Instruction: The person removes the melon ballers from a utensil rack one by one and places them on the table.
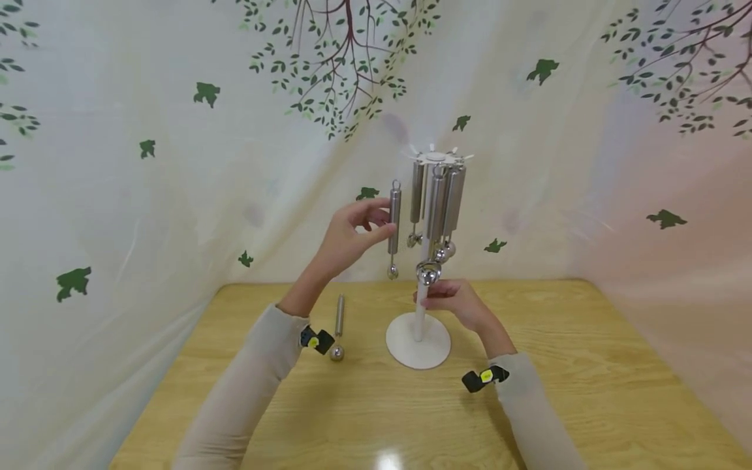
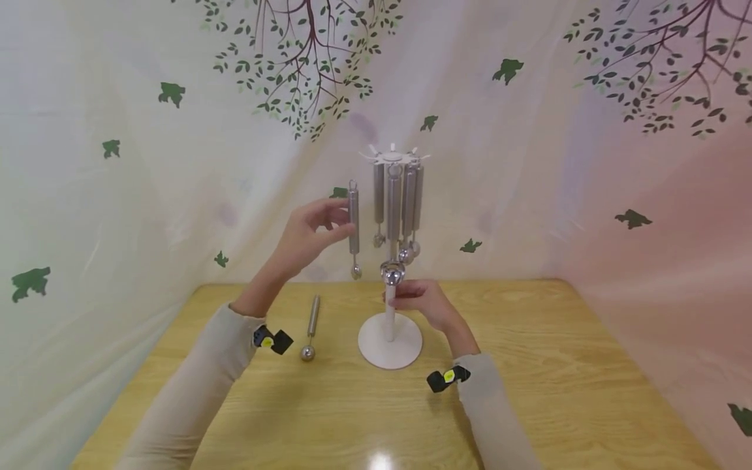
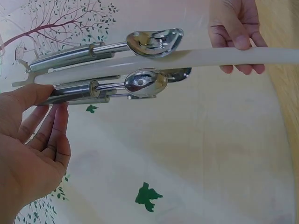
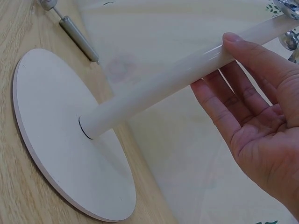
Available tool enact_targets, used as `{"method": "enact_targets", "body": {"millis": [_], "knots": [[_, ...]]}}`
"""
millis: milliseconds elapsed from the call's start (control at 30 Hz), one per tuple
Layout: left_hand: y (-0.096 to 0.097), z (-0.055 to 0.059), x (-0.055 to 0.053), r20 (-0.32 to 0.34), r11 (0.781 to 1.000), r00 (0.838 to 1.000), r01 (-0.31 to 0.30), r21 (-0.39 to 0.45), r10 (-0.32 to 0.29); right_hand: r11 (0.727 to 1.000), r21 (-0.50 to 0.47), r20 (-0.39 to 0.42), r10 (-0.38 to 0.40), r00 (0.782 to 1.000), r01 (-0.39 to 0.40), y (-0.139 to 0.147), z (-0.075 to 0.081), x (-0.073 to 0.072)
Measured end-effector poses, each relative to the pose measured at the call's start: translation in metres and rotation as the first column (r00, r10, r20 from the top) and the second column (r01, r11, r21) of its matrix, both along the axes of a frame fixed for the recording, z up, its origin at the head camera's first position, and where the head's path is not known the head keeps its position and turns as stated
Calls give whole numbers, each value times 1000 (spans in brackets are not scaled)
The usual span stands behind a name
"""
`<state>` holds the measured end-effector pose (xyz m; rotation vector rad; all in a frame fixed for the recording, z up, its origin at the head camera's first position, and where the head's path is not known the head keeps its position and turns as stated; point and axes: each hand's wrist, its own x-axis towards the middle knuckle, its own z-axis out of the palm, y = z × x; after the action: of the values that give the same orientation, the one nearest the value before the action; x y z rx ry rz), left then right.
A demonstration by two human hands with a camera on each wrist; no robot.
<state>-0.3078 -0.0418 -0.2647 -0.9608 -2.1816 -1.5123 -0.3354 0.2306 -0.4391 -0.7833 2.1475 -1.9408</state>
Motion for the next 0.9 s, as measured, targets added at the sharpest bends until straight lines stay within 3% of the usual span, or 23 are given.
{"method": "enact_targets", "body": {"millis": [433, 900], "knots": [[-53, -36, -8, 164, 999, 986, -17, -35, 23, 1000, 20, 2, -14, 1000, 14, 1, 6, 0], [-99, -76, -1, 378, 993, 923, -30, -118, 73, 999, 50, 26, -22, 999, 21, -1, 8, 5]]}}
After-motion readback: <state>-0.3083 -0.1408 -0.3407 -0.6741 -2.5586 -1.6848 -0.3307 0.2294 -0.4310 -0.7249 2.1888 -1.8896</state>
